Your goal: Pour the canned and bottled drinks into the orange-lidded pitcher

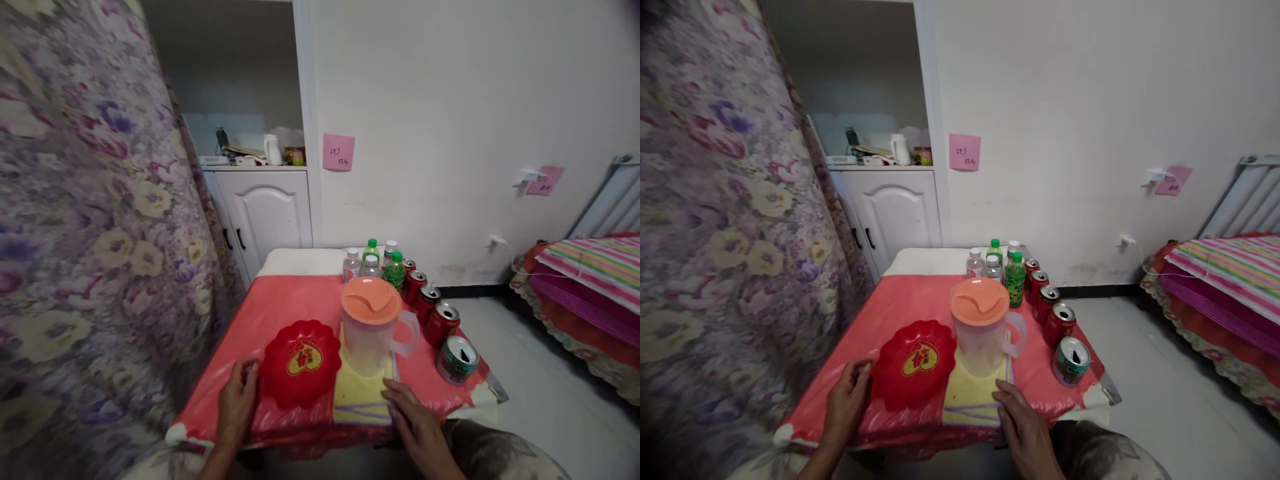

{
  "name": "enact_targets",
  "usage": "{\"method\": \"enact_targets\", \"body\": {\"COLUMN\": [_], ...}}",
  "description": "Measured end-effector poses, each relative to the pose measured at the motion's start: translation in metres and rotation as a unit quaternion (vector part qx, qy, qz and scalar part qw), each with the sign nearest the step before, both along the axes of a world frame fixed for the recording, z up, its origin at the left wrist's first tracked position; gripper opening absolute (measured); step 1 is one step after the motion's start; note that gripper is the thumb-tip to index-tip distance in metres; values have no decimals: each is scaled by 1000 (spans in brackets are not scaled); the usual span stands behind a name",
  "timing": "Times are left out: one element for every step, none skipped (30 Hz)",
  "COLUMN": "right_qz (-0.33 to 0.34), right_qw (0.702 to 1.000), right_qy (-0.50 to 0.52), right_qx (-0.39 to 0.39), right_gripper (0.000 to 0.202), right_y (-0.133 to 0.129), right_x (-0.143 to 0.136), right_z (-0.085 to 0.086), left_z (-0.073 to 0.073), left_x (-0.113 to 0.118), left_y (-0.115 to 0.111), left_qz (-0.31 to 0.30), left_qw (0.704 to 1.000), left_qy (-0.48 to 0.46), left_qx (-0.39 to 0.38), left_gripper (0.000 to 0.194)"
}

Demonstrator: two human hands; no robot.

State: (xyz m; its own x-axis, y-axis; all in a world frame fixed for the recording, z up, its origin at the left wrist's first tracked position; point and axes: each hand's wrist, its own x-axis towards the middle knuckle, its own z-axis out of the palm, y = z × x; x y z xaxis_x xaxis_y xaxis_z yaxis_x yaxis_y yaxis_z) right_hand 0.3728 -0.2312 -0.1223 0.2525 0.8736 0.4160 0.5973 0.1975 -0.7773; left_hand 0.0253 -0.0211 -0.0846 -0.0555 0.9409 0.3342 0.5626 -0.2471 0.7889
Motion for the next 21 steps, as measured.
{"method": "enact_targets", "body": {"right_qz": [-2,-3,-2,-3,-5,-7,-13,-23,-36,-51,-65,-76,-78,-73,-62,-47,-32,-21,-15,-15,-18], "right_qw": [1000,1000,999,999,999,998,998,998,997,995,994,992,991,990,989,988,986,986,985,985,986], "right_qy": [-16,-28,-37,-44,-49,-53,-57,-61,-67,-73,-80,-87,-92,-98,-103,-110,-117,-122,-125,-126,-124], "right_qx": [2,4,6,8,10,13,17,23,30,38,45,54,64,76,88,101,110,115,116,115,113], "right_gripper": [33,33,33,32,32,32,31,30,28,26,24,22,22,22,23,24,26,27,28,29,30], "right_y": [0,-1,-1,-2,-3,-4,-5,-7,-8,-10,-11,-12,-12,-11,-8,-5,-1,4,9,14,18], "right_x": [0,0,1,3,4,6,8,10,12,14,16,16,16,14,11,7,3,-2,-6,-9,-12], "right_z": [-2,-4,-5,-5,-5,-5,-3,-2,1,3,6,9,12,14,16,16,16,14,11,8,4], "left_z": [0,0,0,1,1,1,1,1,0,0,0,0,0,1,1,1,2,2,2,2,3], "left_x": [0,0,0,0,0,0,0,0,0,0,0,0,0,0,0,0,0,0,1,1,1], "left_y": [0,0,0,0,0,0,0,0,-1,-1,-1,0,0,0,0,0,0,0,0,0,0], "left_qz": [0,1,2,2,3,3,2,2,1,1,0,0,0,0,0,1,1,3,4,5,5], "left_qw": [1000,1000,1000,1000,1000,1000,1000,1000,1000,1000,1000,1000,1000,1000,1000,1000,1000,1000,1000,1000,1000], "left_qy": [0,0,0,1,1,1,2,2,1,1,1,0,0,-1,-1,-1,-1,-1,-1,-1,-1], "left_qx": [1,1,2,3,4,4,4,4,4,5,5,6,7,8,9,9,8,7,6,4,1], "left_gripper": [39,39,39,39,39,38,38,38,38,38,37,37,37,37,37,37,36,36,37,37,37]}}
